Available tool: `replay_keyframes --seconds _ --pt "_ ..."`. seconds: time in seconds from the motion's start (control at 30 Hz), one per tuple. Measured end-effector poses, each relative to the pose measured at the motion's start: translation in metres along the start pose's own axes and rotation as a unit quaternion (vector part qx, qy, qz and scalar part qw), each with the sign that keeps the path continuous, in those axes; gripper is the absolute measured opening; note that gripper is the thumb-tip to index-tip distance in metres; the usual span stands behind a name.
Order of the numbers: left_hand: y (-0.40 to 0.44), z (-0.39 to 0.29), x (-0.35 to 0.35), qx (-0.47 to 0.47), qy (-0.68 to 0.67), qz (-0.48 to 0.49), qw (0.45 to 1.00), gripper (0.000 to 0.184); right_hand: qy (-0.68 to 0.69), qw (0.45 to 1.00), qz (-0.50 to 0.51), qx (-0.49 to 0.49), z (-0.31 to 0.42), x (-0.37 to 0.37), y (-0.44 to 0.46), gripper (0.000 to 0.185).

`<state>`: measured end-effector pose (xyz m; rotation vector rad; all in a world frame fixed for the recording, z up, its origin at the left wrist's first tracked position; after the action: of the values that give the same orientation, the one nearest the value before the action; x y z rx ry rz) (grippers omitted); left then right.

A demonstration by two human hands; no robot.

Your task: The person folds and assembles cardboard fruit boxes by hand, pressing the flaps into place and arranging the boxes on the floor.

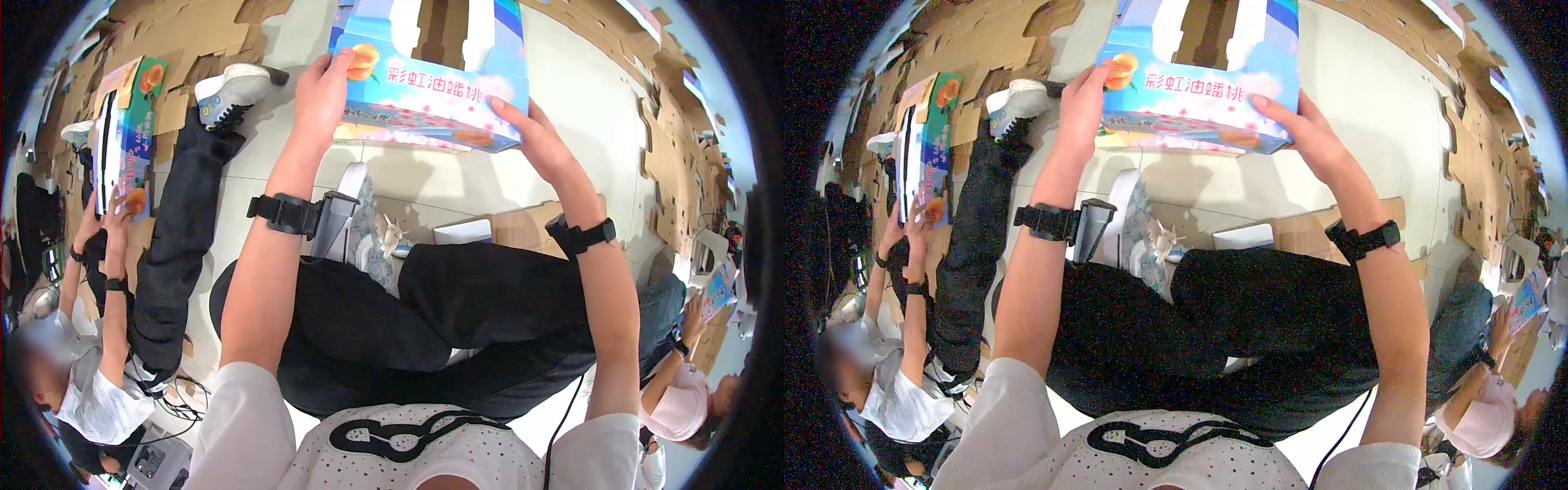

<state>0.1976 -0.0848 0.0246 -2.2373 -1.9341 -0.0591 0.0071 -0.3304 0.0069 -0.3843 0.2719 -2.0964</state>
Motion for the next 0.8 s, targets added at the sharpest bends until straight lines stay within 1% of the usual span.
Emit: replay_keyframes --seconds 0.07,0.17,0.2,0.23,0.33,0.37,0.43,0.47,0.53,0.57,0.63,0.67,0.77,0.8 --pt "0.0 -0.003 0.002 0.005 -0.007 -0.007 1.0 0.056 0.012 0.999 -0.008 0.031 0.009 0.013 0.005 0.084" --pt "0.011 0.015 0.001 0.074 -0.035 0.016 0.997 0.056 0.018 0.995 -0.016 0.101 0.03 0.025 0.007 0.079" --pt "0.015 0.014 0.003 0.066 -0.033 0.005 0.997 0.056 0.018 0.991 -0.018 0.128 0.041 0.027 0.006 0.077" --pt "0.018 0.013 0.006 0.059 -0.031 -0.005 0.998 0.057 0.029 0.991 0.003 0.13 0.051 0.025 0.002 0.071" --pt "0.012 0.0 0.011 0.034 -0.051 -0.028 0.998 0.062 0.034 0.998 0.013 0.059 0.05 0.024 0.002 0.078" --pt "0.009 -0.006 0.012 0.025 -0.063 -0.034 0.997 0.065 0.01 0.999 0.011 0.029 0.037 0.027 0.006 0.081" --pt "0.012 0.009 0.009 0.065 -0.03 -0.024 0.997 0.062 -0.035 0.999 0.006 -0.031 0.006 0.034 0.014 0.087" --pt "0.013 0.017 0.008 0.083 -0.013 -0.02 0.996 0.061 -0.031 0.998 0.013 -0.046 -0.001 0.032 0.013 0.09" --pt "0.008 0.009 0.005 0.018 0.013 -0.007 1.0 0.062 -0.026 0.996 0.028 -0.076 -0.01 0.021 0.005 0.095" --pt "0.006 0.005 0.002 -0.015 0.026 0.0 1.0 0.063 0.007 0.997 0.019 -0.076 -0.008 0.019 0.004 0.083" --pt "0.005 0.009 0.002 0.003 0.036 -0.004 0.999 0.064 0.048 0.996 0.001 -0.069 -0.015 0.023 0.012 0.072" --pt "0.006 0.01 0.001 0.011 0.042 -0.006 0.999 0.064 0.069 0.995 -0.008 -0.065 -0.016 0.027 0.018 0.067" --pt "-0.014 -0.008 -0.006 0.039 0.002 0.005 0.999 0.062 0.125 0.989 -0.072 -0.019 -0.011 0.053 0.035 0.054" --pt "-0.012 -0.002 -0.01 0.056 -0.02 0.025 0.998 0.06 0.152 0.983 -0.103 0.006 -0.004 0.062 0.038 0.054"
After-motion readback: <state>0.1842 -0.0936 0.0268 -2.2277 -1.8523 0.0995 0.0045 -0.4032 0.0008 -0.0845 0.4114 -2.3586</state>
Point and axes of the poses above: each hand's wrist, its own y-axis towards the middle knuckle, its own x-axis out of the back of the hand, z = x × y, the point moved 10 cm from there along y, towards the middle knuckle, and after that the axes turned 10 degrees about -z, right-handed, at the moved point
